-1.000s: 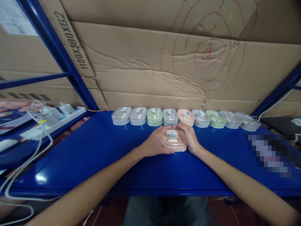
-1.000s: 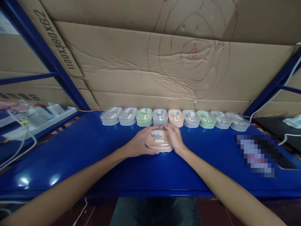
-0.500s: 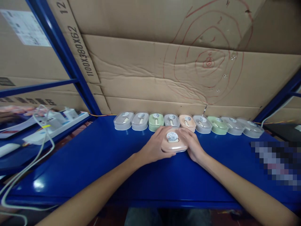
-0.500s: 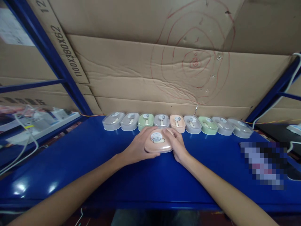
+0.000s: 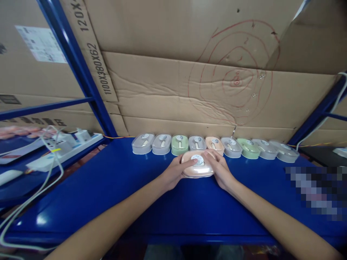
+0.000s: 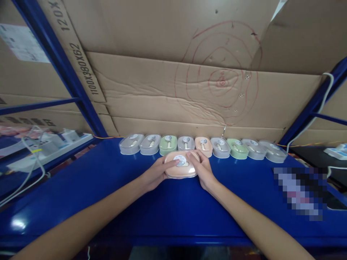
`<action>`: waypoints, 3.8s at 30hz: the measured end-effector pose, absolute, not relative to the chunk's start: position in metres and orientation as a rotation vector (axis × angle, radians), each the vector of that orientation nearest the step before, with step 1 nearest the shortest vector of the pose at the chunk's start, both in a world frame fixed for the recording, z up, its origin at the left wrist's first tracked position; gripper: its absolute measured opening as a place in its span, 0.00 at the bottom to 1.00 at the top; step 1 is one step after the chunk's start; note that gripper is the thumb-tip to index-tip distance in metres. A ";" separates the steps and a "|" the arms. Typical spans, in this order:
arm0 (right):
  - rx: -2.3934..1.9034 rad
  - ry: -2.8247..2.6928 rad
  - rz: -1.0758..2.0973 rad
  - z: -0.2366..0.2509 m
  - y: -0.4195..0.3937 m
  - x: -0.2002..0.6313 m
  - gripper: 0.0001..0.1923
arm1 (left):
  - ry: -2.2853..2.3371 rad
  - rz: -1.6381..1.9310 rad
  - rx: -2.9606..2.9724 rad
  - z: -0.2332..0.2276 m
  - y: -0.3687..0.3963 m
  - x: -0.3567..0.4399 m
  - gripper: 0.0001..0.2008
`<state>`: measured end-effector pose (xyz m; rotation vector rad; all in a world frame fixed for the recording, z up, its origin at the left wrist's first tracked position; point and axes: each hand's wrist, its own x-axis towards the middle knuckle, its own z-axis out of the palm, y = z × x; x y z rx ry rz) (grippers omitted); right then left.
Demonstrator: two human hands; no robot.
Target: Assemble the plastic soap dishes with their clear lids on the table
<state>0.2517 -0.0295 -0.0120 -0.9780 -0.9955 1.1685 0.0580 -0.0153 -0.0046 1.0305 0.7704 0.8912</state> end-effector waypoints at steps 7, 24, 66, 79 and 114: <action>-1.037 -0.986 1.265 -0.013 -0.028 0.253 0.27 | 0.795 0.880 1.077 -0.009 -0.012 0.054 0.36; -0.896 -0.958 1.634 -0.010 -0.020 0.272 0.23 | 0.693 0.815 0.930 -0.008 0.001 0.045 0.30; -0.922 -0.795 1.732 0.006 -0.024 0.262 0.18 | 0.701 0.723 0.886 0.011 -0.004 0.043 0.27; -0.898 -0.696 1.786 0.003 -0.027 0.257 0.20 | 0.677 0.820 0.822 0.009 -0.014 0.051 0.19; -0.700 -0.894 1.849 -0.005 -0.028 0.267 0.23 | 0.604 0.833 0.894 0.003 -0.017 0.049 0.28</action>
